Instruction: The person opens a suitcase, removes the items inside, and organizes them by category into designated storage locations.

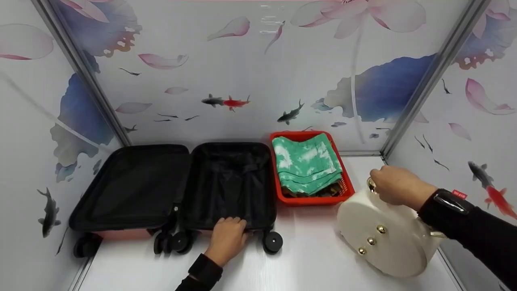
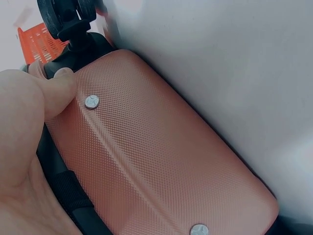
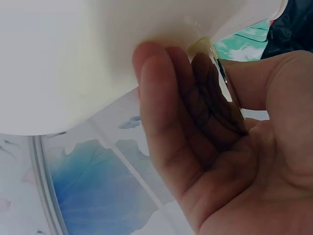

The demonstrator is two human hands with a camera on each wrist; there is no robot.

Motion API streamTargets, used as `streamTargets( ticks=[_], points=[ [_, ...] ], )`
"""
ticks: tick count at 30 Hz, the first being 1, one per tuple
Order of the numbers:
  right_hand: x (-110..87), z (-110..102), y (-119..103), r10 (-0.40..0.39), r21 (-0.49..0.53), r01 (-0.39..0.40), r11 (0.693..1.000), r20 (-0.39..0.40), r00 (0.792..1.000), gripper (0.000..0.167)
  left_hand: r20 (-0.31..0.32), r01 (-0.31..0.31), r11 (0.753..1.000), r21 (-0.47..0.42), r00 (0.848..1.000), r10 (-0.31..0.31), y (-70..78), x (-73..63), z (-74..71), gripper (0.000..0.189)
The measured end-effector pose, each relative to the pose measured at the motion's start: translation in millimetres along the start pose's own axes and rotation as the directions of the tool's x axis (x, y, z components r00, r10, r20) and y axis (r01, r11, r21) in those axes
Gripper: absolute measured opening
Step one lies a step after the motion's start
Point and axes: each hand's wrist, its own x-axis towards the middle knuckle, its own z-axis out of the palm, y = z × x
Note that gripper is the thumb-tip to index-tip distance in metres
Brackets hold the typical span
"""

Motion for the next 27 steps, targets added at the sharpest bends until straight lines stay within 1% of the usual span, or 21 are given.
streamTargets(
  ticks=[4, 14, 18, 23, 27],
  points=[
    [-0.7, 4, 9, -0.022, -0.015, 0.022, 1.0, -0.024, 0.999, 0.019, 0.008, 0.005, 1.0, -0.001, 1.0, -0.005, 0.3, 0.9, 0.4, 0.025],
    [-3.5, 9, 29, -0.076, -0.048, 0.073, 0.996, -0.056, 0.996, 0.024, -0.028, 0.002, 1.0, -0.01, 1.0, -0.002, -0.3, 0.1, 1.3, 0.028],
    [-4.8, 11, 36, -0.086, -0.054, 0.082, 0.995, -0.069, 0.994, 0.026, -0.025, 0.003, 1.0, -0.009, 1.0, -0.003, -0.1, 0.0, 0.9, 0.027],
    [-3.1, 17, 47, -0.107, -0.063, 0.099, 0.993, -0.137, 0.985, 0.025, -0.003, 0.007, 1.0, -0.001, 1.0, -0.007, 1.1, 0.1, 1.2, 0.027],
    [-0.8, 21, 55, -0.117, -0.069, 0.106, 0.992, -0.19, 0.975, 0.023, -0.013, 0.001, 1.0, 0.006, 1.0, -0.001, 2.6, 0.2, 0.8, 0.025]
  ],
)
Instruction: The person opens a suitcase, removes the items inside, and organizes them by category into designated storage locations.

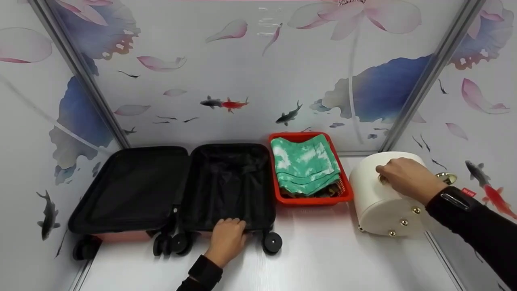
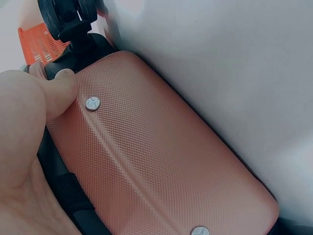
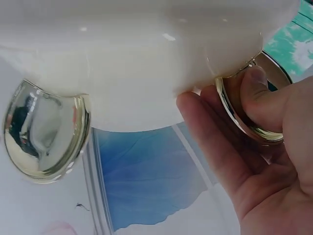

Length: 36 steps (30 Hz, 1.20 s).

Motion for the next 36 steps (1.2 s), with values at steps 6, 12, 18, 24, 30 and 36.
streamTargets(
  ticks=[6, 12, 18, 24, 30, 36],
  points=[
    [7.5, 5, 10, -0.016, 0.008, 0.016, 1.0, -0.03, 0.999, 0.015, -0.006, 0.005, 1.0, 0.0, 1.0, -0.005, 2.2, 0.5, -0.9, 0.024],
    [21.4, 8, 17, 0.034, 0.021, -0.033, 0.999, -0.029, 0.999, 0.009, -0.023, 0.002, 1.0, -0.007, 1.0, -0.002, 3.0, 2.0, -2.1, 0.025],
    [41.0, 15, 24, 0.085, 0.029, -0.084, 0.996, -0.021, 0.996, 0.011, -0.03, 0.007, 1.0, 0.001, 1.0, -0.007, 2.2, 1.6, -2.1, 0.027],
    [55.7, 22, 29, 0.122, 0.021, -0.122, 0.992, -0.026, 0.992, 0.008, 0.007, 0.012, 1.0, -0.001, 1.0, -0.012, 1.5, 0.9, -0.3, 0.028],
    [69.6, 28, 34, 0.14, 0.046, -0.136, 0.99, -0.08, 0.987, 0.002, -0.007, 0.025, 1.0, 0.006, 1.0, -0.025, 0.4, 0.4, 1.7, 0.029],
    [77.6, 35, 38, 0.188, 0.056, -0.182, 0.982, -0.119, 0.975, 0.004, -0.019, 0.022, 1.0, -0.008, 1.0, -0.022, 2.0, 0.7, 2.7, 0.027]
  ],
)
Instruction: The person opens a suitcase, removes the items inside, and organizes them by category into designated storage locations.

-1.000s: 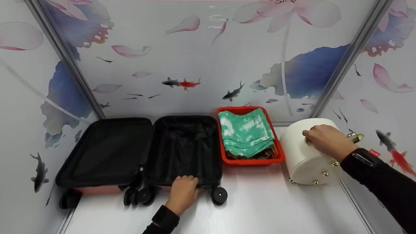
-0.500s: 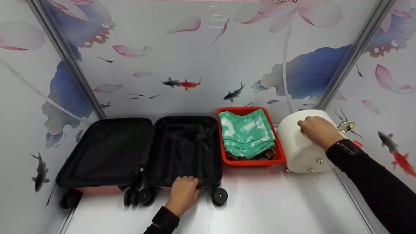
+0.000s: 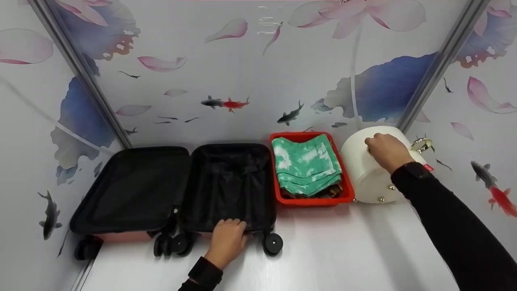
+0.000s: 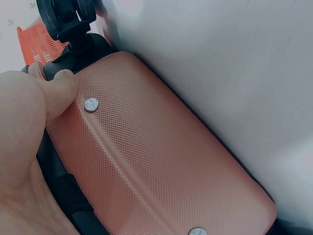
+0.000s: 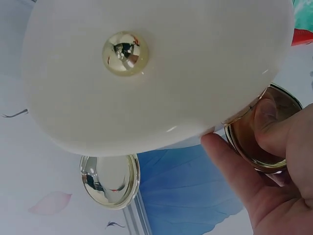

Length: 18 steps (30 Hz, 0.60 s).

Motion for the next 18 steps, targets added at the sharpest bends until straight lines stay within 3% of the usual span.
streamTargets(
  ticks=[7, 18],
  points=[
    [7.4, 5.7, 0.7, 0.059, -0.006, -0.059, 0.998, -0.026, 0.998, 0.006, -0.007, -0.011, 1.0, 0.001, 1.0, 0.011, 0.9, -0.4, 0.1, 0.028],
    [9.2, 9.8, -0.7, 0.114, -0.017, -0.114, 0.993, 0.001, 0.993, 0.016, -0.002, -0.005, 1.0, -0.013, 1.0, 0.005, -0.6, 0.0, 1.0, 0.03]
  ],
)
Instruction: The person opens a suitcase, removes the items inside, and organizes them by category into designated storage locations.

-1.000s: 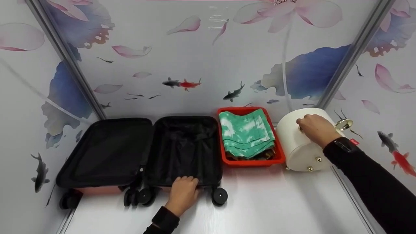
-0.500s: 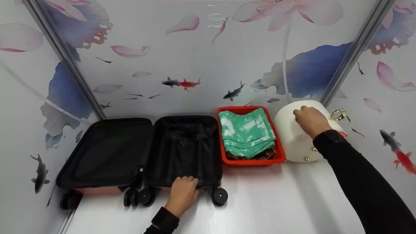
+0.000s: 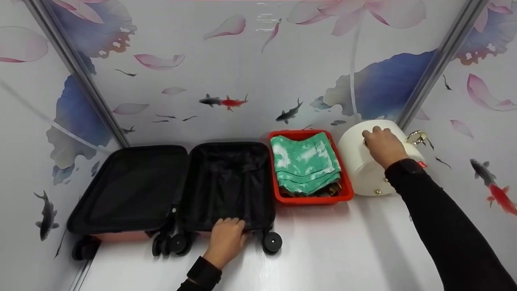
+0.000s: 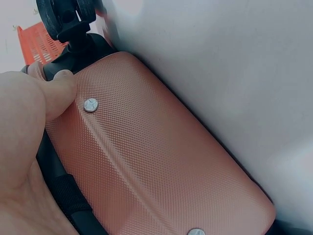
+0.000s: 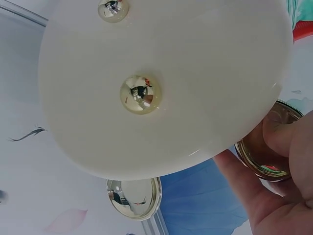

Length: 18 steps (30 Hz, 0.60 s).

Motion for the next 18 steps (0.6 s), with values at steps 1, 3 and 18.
streamTargets(
  ticks=[1, 3, 18],
  points=[
    [0.0, 0.4, -0.4, 0.007, 0.003, -0.007, 1.0, 0.006, 1.0, 0.018, 0.003, 0.001, 1.0, 0.0, 1.0, -0.001, -0.2, -0.3, -0.1, 0.03],
    [-0.2, 1.2, -1.4, 0.026, 0.016, -0.026, 1.0, 0.015, 1.0, 0.021, 0.005, 0.0, 1.0, 0.001, 1.0, 0.0, -0.3, -0.7, -0.8, 0.03],
    [-6.8, 9.9, -3.5, 0.112, 0.118, -0.114, 0.986, 0.026, 0.993, 0.031, -0.003, -0.002, 1.0, 0.003, 1.0, 0.002, 1.0, -1.3, -1.3, 0.028]
  ],
)
